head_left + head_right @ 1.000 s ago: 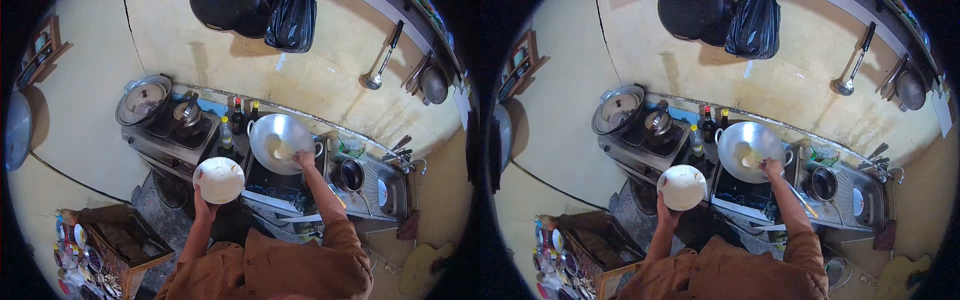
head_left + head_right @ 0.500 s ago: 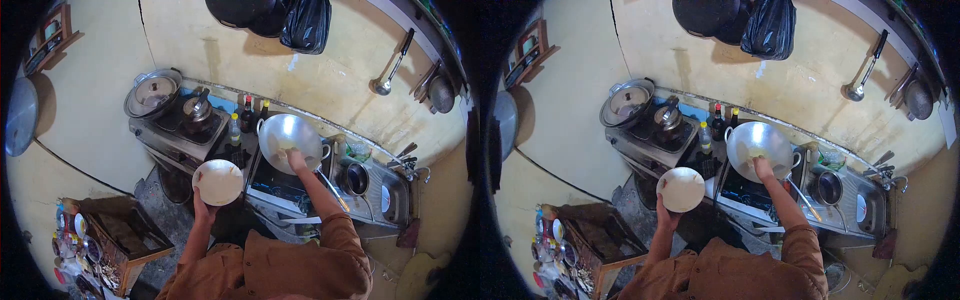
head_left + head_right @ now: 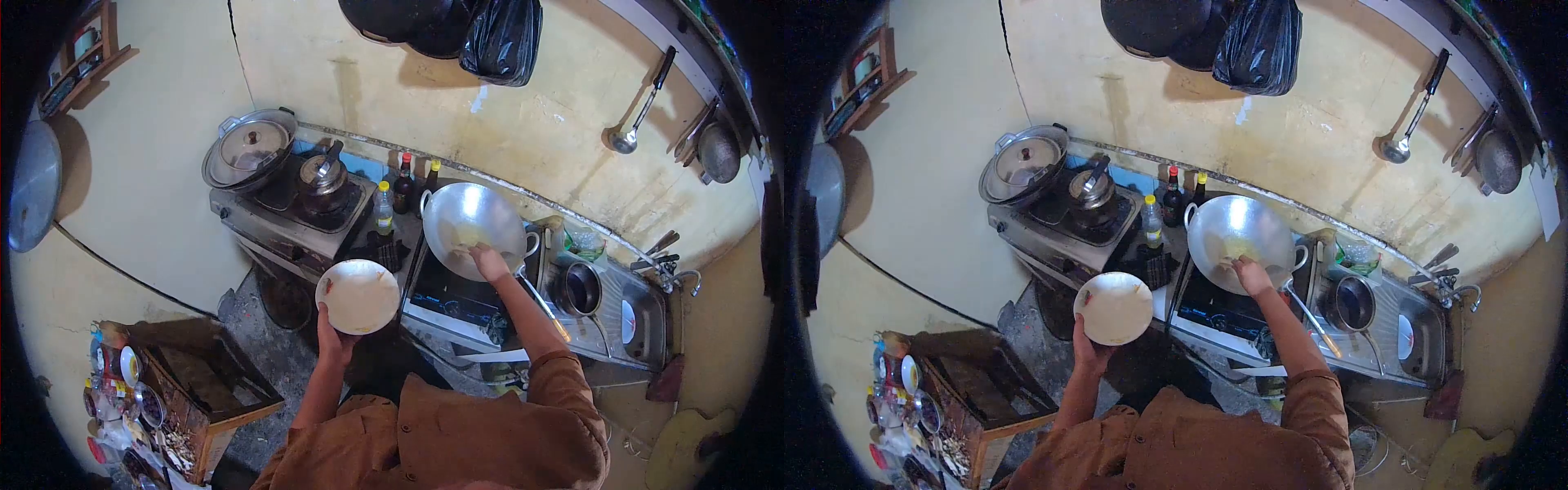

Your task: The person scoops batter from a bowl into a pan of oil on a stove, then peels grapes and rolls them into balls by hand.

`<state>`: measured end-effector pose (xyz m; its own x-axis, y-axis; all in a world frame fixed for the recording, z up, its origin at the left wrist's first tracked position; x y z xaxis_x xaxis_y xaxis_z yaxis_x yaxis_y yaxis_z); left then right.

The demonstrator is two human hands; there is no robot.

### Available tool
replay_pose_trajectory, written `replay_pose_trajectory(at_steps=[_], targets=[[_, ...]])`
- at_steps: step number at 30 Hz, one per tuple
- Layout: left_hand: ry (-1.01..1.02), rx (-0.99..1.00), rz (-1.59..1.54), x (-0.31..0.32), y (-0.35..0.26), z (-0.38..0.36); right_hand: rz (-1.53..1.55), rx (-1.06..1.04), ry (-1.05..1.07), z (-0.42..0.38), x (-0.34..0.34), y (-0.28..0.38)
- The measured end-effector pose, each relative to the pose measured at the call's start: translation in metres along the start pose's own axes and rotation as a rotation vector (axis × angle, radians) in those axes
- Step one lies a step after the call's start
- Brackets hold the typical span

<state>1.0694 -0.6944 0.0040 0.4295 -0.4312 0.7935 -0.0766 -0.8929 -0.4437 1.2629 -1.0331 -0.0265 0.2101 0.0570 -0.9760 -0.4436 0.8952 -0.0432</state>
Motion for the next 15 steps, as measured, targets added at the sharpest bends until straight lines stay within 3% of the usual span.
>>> replay_pose_trajectory(at_steps=[12,15], targets=[[-0.039,-0.025,0.009,-0.002,-0.004,-0.004,0.025,0.084,0.005,-0.01,-0.01,-0.007],[-0.016,-0.02,-0.004,0.001,-0.007,-0.007,0.132,0.244,-0.149,-0.018,-0.03,-0.02]])
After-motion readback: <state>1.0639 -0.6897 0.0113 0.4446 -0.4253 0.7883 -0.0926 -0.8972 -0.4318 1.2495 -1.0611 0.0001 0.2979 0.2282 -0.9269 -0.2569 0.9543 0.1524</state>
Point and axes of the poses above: each hand's wrist, its own z-axis towards the middle knuckle, its own x-axis out of the palm, y = z × x, the point moved 6 cm from there along z, towards the middle knuckle, and after that the axes turned 15 degrees about -z, right-handed, at the moved point
